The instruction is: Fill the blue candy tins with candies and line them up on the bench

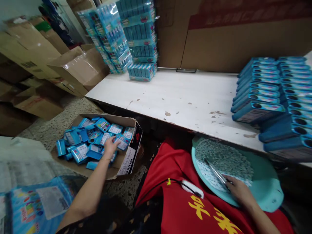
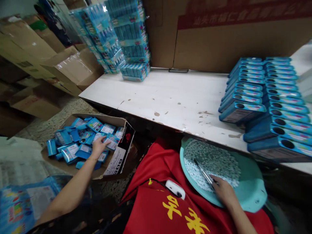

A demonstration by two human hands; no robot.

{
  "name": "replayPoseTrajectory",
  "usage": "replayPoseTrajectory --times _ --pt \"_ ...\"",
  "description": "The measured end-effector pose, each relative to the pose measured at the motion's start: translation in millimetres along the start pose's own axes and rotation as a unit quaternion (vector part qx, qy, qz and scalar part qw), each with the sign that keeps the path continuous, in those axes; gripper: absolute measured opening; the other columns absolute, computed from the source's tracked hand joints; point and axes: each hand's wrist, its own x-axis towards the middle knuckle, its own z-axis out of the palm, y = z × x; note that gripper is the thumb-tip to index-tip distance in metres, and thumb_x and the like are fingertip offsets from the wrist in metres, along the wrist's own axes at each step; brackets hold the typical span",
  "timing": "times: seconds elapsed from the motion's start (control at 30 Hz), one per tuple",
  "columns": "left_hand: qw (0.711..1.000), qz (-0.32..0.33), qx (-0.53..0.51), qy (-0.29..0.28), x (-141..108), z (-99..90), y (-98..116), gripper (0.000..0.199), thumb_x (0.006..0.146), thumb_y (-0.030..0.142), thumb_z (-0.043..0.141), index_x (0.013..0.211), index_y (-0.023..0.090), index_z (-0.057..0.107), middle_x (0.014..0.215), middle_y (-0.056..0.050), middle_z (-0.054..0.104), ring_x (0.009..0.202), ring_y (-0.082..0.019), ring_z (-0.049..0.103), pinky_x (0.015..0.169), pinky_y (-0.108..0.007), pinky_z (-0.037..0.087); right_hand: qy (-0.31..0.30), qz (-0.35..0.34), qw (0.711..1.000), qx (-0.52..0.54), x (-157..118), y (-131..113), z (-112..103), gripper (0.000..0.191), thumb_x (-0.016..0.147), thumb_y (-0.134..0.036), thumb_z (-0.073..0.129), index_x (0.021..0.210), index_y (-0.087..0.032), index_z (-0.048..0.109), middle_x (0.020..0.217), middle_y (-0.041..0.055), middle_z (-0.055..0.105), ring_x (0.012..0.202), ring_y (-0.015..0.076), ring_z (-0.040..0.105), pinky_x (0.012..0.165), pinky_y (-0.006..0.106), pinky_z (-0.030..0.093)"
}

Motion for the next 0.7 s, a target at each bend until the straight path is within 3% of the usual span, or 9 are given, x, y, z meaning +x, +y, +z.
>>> replayPoseTrajectory --times 0.1,0.17,0.23,0.27,0.37,0.5,0.6,0.7 --pt "0.979 0.148 0.002 0.142 -23 -53.9 28 0.043 0.068 0.045 0.058 0.098 0.015 0.062 0.086 -0.007 0.062 0.086 -0.024 0.058 0.08 -0.041 0.048 -0.024 0.007 0.999 -0.041 -8 -16 -14 0.036 0.072 -0.022 0.041 0.096 -0.021 0.068 0.099 0.0065 0.068 0.095 0.0233 0.061 0.082 0.031 0.047" --pt "0.95 0.206 -0.019 0.234 -40 -81.0 58 0.043 0.067 0.051 0.059 0.098 0.021 0.063 0.094 -0.004 0.06 0.092 -0.025 0.057 0.083 -0.045 0.048 0.001 0.04 0.996 -0.083 -12 -28 -29 0.038 0.075 -0.014 0.039 0.102 -0.018 0.066 0.106 0.008 0.066 0.1 0.0206 0.059 0.086 0.028 0.043" --pt "0.944 0.236 -0.058 0.226 -60 -86.7 93 0.041 0.066 0.049 0.062 0.101 0.028 0.062 0.11 0.0 0.057 0.105 -0.028 0.053 0.087 -0.047 0.048 0.022 0.072 0.987 -0.145 -10 -36 -43 0.042 0.077 -0.008 0.036 0.109 -0.015 0.062 0.11 0.0104 0.064 0.1 0.0191 0.058 0.083 0.025 0.043" --pt "0.948 0.244 -0.099 0.176 -72 -79.9 110 0.041 0.066 0.049 0.062 0.102 0.029 0.062 0.113 0.001 0.057 0.106 -0.027 0.053 0.084 -0.046 0.05 0.028 0.087 0.979 -0.184 -8 -37 -50 0.044 0.078 -0.005 0.035 0.113 -0.014 0.059 0.11 0.0119 0.063 0.099 0.0187 0.059 0.081 0.024 0.043" --pt "0.943 0.223 -0.23 -0.093 -117 -30.6 158 0.048 0.061 0.046 0.067 0.104 0.025 0.06 0.099 -0.002 0.064 0.092 -0.024 0.06 0.078 -0.04 0.053 0.047 0.125 0.968 -0.211 1 -34 -62 0.043 0.08 -0.002 0.032 0.115 -0.009 0.056 0.113 0.0177 0.059 0.101 0.0212 0.057 0.08 0.027 0.043" --pt "0.849 0.171 -0.338 -0.368 -172 39.6 194 0.063 0.055 0.035 0.074 0.111 0.018 0.051 0.102 -0.007 0.064 0.092 -0.023 0.062 0.08 -0.035 0.052 -0.003 0.096 0.975 -0.203 5 -37 -52 0.034 0.081 -0.005 0.035 0.101 -0.008 0.063 0.106 0.021 0.061 0.1 0.0249 0.056 0.08 0.032 0.044" --pt "0.801 0.115 -0.325 -0.49 -188 58.6 202 0.057 0.053 0.032 0.076 0.103 0.014 0.056 0.099 -0.01 0.066 0.092 -0.024 0.062 0.083 -0.037 0.05 -0.057 0.05 0.982 -0.173 3 -49 -35 0.031 0.08 -0.007 0.04 0.098 -0.009 0.065 0.101 0.0202 0.063 0.098 0.0247 0.057 0.081 0.032 0.043" --pt "0.79 0.069 -0.331 -0.512 -188 59.8 207 0.052 0.055 0.034 0.074 0.098 0.012 0.057 0.091 -0.009 0.068 0.083 -0.024 0.064 0.078 -0.038 0.051 -0.108 0.016 0.986 -0.128 5 -53 -26 0.031 0.075 -0.006 0.045 0.094 -0.014 0.068 0.1 0.0145 0.066 0.096 0.0226 0.059 0.08 0.029 0.043"
